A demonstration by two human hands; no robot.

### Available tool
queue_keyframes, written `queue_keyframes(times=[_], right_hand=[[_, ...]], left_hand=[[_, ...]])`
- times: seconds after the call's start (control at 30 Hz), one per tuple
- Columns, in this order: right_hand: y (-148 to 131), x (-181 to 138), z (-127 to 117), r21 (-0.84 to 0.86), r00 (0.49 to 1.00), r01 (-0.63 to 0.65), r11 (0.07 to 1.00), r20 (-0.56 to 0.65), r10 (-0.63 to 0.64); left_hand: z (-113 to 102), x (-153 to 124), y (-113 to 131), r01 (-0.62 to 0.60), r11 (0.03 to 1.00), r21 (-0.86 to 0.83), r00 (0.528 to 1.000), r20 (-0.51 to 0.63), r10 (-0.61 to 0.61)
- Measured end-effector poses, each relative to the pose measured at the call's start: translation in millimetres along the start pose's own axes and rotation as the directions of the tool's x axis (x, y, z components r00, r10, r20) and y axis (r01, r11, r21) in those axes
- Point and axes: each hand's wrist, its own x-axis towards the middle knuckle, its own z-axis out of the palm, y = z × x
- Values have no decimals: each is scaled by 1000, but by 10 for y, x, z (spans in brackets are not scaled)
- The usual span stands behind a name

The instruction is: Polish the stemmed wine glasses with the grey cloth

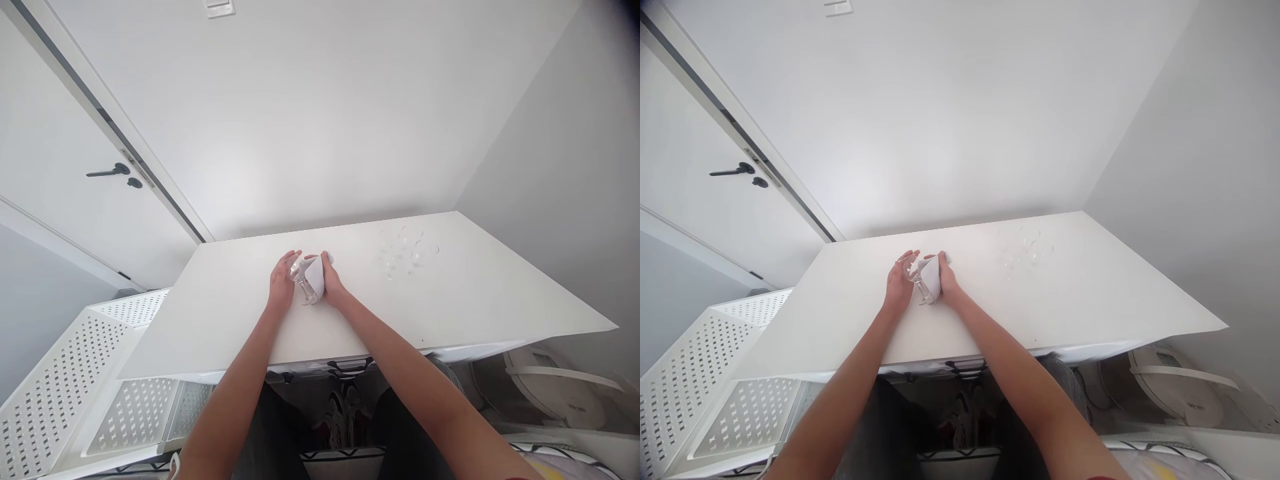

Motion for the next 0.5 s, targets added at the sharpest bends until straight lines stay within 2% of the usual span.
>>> queue_keyframes(times=[0.07, 0.23, 0.37, 0.5], right_hand=[[-4, -3, 14, -31, 1000, 22, 999, -19, -23], [46, -35, 72, -113, 998, -65, 991, -26, 63], [66, -67, 81, -120, 998, 27, 992, 59, -20], [41, -92, 40, -89, 973, -20, 996, 229, 40]], left_hand=[[3, 1, -6, 1, 1000, -2, 1000, -11, -1], [43, -22, -17, 13, 998, 68, 999, 40, -16], [45, -18, 7, -66, 996, 65, 997, -47, 69], [37, -35, 65, -85, 987, 136, 992, -84, 96]])
